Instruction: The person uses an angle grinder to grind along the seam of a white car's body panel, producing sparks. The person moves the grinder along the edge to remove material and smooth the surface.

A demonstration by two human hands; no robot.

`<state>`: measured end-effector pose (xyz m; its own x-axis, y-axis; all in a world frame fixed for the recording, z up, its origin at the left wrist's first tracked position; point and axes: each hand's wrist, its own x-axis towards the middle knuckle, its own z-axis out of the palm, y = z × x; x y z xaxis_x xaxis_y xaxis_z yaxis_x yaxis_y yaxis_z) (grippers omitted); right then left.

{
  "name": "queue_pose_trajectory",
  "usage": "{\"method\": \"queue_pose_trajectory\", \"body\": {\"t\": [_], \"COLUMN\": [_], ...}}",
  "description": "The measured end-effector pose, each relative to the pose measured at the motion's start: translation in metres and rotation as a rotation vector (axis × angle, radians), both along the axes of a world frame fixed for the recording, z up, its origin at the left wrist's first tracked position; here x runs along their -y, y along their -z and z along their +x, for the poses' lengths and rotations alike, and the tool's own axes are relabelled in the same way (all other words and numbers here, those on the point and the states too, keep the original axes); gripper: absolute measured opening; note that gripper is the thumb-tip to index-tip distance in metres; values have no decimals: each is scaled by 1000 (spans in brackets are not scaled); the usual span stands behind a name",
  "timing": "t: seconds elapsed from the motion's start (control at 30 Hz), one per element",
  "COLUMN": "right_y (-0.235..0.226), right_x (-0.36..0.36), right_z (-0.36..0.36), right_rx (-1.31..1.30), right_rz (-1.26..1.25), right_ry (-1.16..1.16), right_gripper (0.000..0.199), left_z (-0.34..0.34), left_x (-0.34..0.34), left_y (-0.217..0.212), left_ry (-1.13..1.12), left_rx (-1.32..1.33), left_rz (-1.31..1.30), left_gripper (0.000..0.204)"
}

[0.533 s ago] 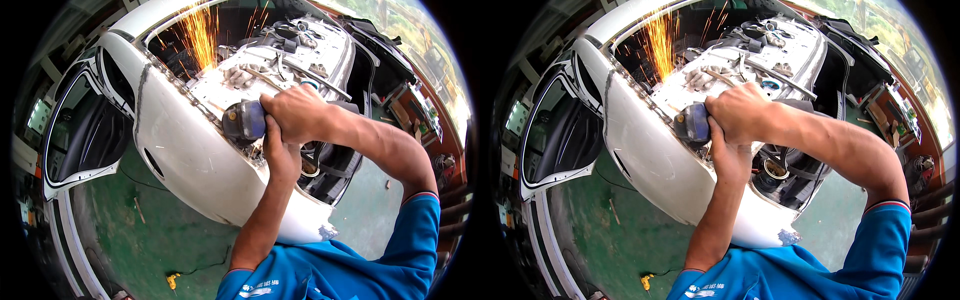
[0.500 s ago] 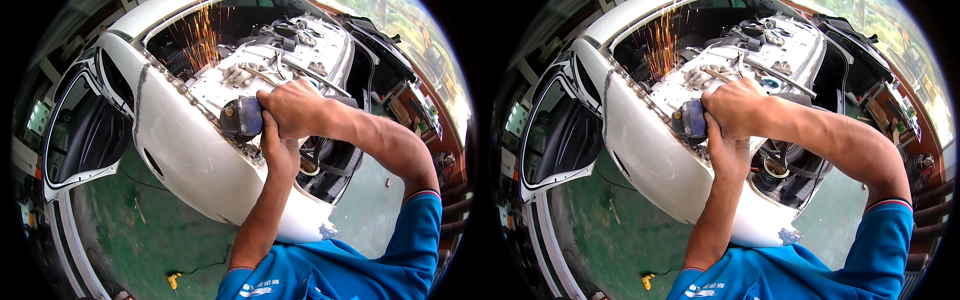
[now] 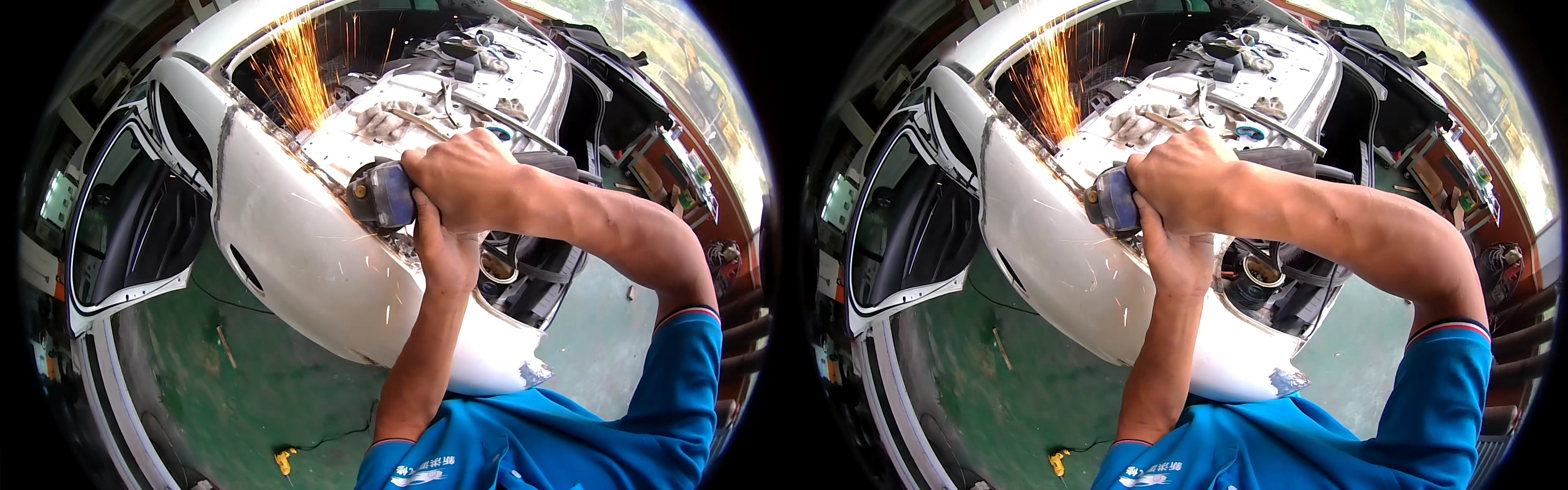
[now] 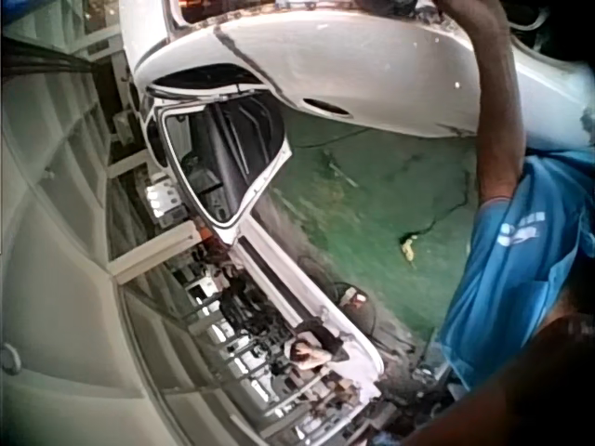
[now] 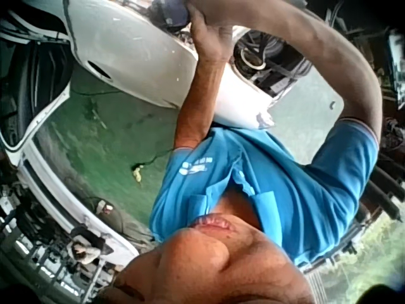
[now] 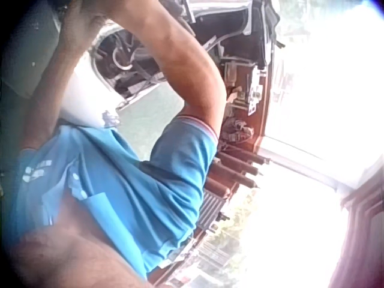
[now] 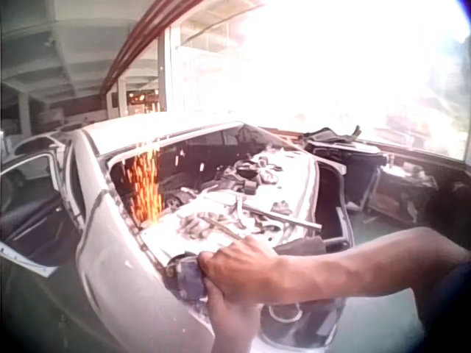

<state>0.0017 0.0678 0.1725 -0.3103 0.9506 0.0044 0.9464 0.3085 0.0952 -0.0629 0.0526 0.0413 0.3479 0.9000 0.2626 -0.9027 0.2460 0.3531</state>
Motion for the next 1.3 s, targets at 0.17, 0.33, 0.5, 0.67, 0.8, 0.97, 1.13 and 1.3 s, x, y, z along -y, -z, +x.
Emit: {"method": "queue_pose_trajectory", "body": {"t": [0.17, 0.33, 0.5, 0.67, 0.8, 0.97, 1.13, 1.3], "right_y": [2, 0, -5, -1, 4, 3, 2, 1], "right_x": [3, 13, 36, 30, 17, 9, 8, 8], "right_z": [2, 8, 22, 16, 8, -1, -2, -3], "right_rx": [23, 52, 26, 15, -9, -3, 3, 9], "right_rz": [17, 46, 0, -67, -70, -24, -18, -13], "right_ry": [9, 61, 130, 135, 82, 74, 70, 68], "right_gripper": [27, 30, 35, 34, 34, 32, 31, 30], "left_z": [1, 5, 16, 14, 2, -2, -1, -6], "left_x": [-1, 2, 22, 23, 12, 1, 0, 1], "left_y": [5, 1, -1, 4, 7, 7, 6, 2], "left_ry": [40, 104, 143, 123, 101, 92, 84, 76], "left_rx": [32, 30, -29, -18, -19, 6, 27, -14], "left_rz": [14, 41, 3, -29, -37, -40, -26, 6], "left_gripper": [59, 62, 63, 61, 60, 59, 60, 61]}}
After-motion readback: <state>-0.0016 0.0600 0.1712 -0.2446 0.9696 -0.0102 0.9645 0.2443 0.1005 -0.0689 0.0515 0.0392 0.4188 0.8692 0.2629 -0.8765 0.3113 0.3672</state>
